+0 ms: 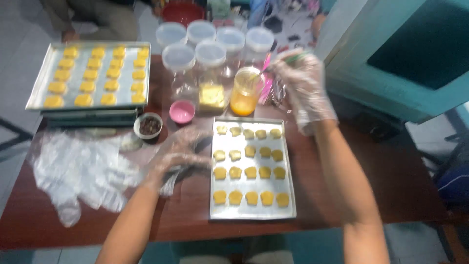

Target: Brushing egg wash onto small round pastries on a baking tray using a small brush.

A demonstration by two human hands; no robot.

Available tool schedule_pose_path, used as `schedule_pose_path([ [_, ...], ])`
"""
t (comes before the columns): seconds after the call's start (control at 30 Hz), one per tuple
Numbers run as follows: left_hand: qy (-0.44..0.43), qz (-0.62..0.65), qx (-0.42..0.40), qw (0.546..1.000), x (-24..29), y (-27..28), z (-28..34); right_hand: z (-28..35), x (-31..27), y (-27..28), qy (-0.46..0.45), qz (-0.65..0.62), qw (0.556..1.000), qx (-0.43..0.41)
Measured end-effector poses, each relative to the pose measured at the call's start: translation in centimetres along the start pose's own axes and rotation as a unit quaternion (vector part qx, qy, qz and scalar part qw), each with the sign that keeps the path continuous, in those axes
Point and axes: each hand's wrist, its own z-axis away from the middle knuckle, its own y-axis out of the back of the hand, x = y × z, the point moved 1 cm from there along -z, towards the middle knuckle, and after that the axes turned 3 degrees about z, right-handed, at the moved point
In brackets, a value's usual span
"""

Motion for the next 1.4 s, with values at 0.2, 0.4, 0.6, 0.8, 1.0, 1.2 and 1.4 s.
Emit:
schedule_pose_path([
  [0.2,-0.026,-0.040,0.027,0.998,-1.8,-0.5,-0.6,-3.8,5.1,-4.0,-0.106,0.431,0.894,-0.068],
  [0.4,0.003,-0.026,0.023,0.999,-1.7,-0.1,-0.4,-5.1,6.2,-6.1,-0.186,0.535,0.810,-0.151],
  [0.6,-0.037,0.056,0.036,0.997,-2.2,0.1,-0.4,-4.5,5.2,-5.7,-0.148,0.529,0.814,-0.189],
  [0.8,-0.027,0.039,0.010,0.999,-0.2,1.0,0.4,-3.5,3.6,-5.4,-0.144,0.505,0.840,-0.136],
  [1.0,0.016,0.023,0.001,1.000,0.2,1.0,0.6,-5.1,10.3,-3.8,-0.114,0.541,0.827,-0.103],
  [1.2,0.034,0.017,-0.005,0.999,1.1,1.1,0.9,-3.5,9.2,-4.9,-0.161,0.427,0.885,-0.089],
  [1.4,0.039,-0.008,-0.019,0.999,1.8,1.3,1.1,-6.0,24.5,-1.3,-0.074,0.514,0.848,-0.108],
])
